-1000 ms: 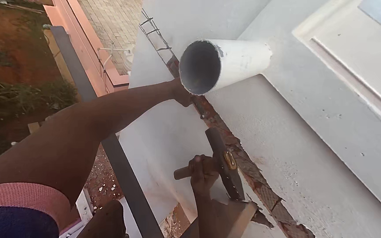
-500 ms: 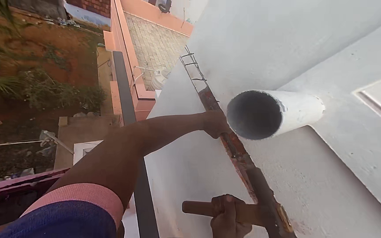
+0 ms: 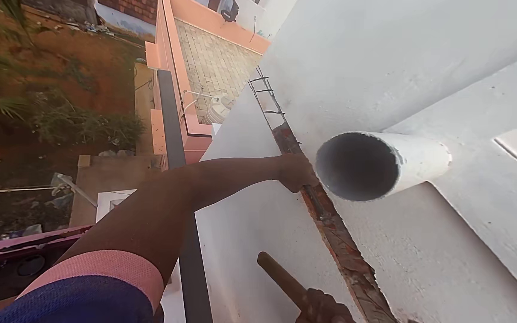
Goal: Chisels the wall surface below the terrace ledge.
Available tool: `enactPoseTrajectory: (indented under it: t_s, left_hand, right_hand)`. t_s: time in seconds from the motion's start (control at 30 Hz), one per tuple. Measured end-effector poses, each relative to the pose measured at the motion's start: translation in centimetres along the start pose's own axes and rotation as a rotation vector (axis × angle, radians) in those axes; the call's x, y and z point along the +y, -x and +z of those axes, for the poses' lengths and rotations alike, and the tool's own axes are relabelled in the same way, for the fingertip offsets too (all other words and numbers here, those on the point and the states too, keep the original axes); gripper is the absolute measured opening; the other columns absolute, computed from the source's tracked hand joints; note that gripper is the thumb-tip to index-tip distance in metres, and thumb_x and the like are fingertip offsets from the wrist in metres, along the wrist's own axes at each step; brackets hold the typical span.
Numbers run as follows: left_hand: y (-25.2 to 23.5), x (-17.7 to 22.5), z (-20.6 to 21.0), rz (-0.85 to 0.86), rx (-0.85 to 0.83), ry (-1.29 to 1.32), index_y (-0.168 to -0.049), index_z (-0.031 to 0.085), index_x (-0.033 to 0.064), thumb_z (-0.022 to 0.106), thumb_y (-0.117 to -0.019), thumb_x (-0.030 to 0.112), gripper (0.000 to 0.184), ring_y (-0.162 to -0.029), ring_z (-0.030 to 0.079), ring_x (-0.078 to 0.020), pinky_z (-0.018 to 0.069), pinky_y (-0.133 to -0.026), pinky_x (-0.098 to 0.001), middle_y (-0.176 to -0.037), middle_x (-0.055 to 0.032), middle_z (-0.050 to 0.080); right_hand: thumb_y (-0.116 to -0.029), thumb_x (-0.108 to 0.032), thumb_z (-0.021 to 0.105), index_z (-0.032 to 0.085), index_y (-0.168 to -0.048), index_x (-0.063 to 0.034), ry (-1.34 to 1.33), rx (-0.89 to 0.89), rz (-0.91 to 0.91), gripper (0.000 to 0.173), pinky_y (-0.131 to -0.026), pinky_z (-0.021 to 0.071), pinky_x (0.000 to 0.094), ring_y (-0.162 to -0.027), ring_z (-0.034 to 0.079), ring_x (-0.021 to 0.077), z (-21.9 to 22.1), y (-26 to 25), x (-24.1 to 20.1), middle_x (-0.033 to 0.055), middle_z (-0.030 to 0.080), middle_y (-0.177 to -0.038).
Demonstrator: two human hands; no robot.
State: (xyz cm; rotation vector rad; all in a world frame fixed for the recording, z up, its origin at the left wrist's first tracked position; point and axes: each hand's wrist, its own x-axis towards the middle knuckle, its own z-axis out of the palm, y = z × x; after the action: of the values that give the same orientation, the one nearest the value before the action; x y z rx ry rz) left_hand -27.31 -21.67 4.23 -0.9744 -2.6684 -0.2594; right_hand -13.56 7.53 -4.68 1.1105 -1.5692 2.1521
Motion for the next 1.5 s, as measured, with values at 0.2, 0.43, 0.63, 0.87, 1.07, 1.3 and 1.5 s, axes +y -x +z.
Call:
enactPoseTrajectory:
  t_s: [0.2, 0.43, 0.63, 0.87, 1.07, 1.3, 1.5]
  left_hand:
    - [0.3, 0.5, 0.2, 0.003, 0.010, -0.020, -0.104, 0.073, 0.0035, 0.069, -0.0914, 0.013, 0.016, -0.092, 0.069, -0.0354, 0.0507, -0.080, -0.0569, -0.092, -0.0156, 0.073]
    - [0.1, 0.2, 0.1, -0.051, 0.059, -0.061, -0.099, 0.077, 0.0099, 0.070, -0.0912, 0.023, 0.017, -0.097, 0.068, -0.0303, 0.0508, -0.083, -0.0528, -0.100, -0.0115, 0.074]
    - [0.1, 1.7, -1.4, -0.159, 0.123, 0.027, -0.112, 0.073, 0.0042, 0.076, -0.0871, 0.017, 0.028, -0.113, 0.065, -0.0316, 0.0489, -0.098, -0.0514, -0.115, -0.0154, 0.071]
    - [1.7, 1.3, 0.1, 0.156, 0.159, 0.000, -0.091, 0.078, 0.0082, 0.078, -0.0840, 0.017, 0.011, -0.087, 0.071, -0.0299, 0.0507, -0.071, -0.0527, -0.087, -0.0103, 0.074]
    - [2.1, 2.0, -0.8, 0.069, -0.007, 0.088, -0.098, 0.079, 0.0083, 0.073, -0.0924, 0.015, 0.010, -0.096, 0.069, -0.0277, 0.0501, -0.083, -0.0507, -0.095, -0.0097, 0.074]
    - [1.3, 1.4, 1.1, 0.164, 0.218, 0.040, -0.090, 0.077, 0.0061, 0.077, -0.0849, 0.017, 0.012, -0.089, 0.071, -0.0309, 0.0512, -0.075, -0.0527, -0.089, -0.0119, 0.074]
    - [1.5, 0.4, 2.0, 0.285, 0.403, 0.039, -0.078, 0.073, 0.0041, 0.078, -0.0766, 0.017, 0.014, -0.074, 0.071, -0.0294, 0.0491, -0.061, -0.0498, -0.074, -0.0114, 0.070]
  right_hand:
    - [-0.0891, -0.006, 0.061, 0.063, -0.077, -0.0154, 0.122, 0.156, 0.305, 0.016, -0.043, 0.0510, 0.0235, -0.041, 0.055, 0.0054, 1.7, -0.1, 3.4, -0.0059, 0.059, -0.052]
    - [-0.1086, -0.029, 0.046, 0.055, -0.083, -0.0208, 0.193, -0.098, -0.241, 0.028, -0.067, 0.0555, 0.0228, -0.063, 0.058, 0.0042, 0.4, -1.6, -1.3, -0.0089, 0.051, -0.066]
    - [-0.0897, -0.005, 0.056, 0.056, -0.074, -0.0091, 0.242, 0.185, 0.580, 0.017, -0.038, 0.0452, 0.0246, -0.037, 0.049, 0.0063, 2.8, 0.4, 2.7, -0.0040, 0.050, -0.047]
    - [-0.0985, -0.021, 0.066, 0.066, -0.086, -0.0209, 0.041, 0.080, 0.233, 0.012, -0.054, 0.0542, 0.0192, -0.051, 0.058, 0.0014, 0.9, 3.2, 1.4, -0.0091, 0.059, -0.061]
    - [-0.1017, -0.028, 0.063, 0.065, -0.085, -0.0238, 0.071, -0.004, 0.198, 0.018, -0.059, 0.0542, 0.0181, -0.054, 0.058, -0.0001, 2.3, 3.8, 1.7, -0.0115, 0.058, -0.063]
    - [-0.1010, -0.027, 0.063, 0.066, -0.085, -0.0241, 0.197, -0.036, 0.165, 0.016, -0.060, 0.0532, 0.0151, -0.058, 0.059, -0.0029, 2.1, 4.2, 1.1, -0.0131, 0.060, -0.067]
    - [-0.1017, -0.028, 0.064, 0.068, -0.091, -0.0251, 0.218, -0.044, 0.100, 0.012, -0.061, 0.0546, 0.0165, -0.060, 0.061, -0.0027, 1.7, 3.1, 1.7, -0.0139, 0.063, -0.071]
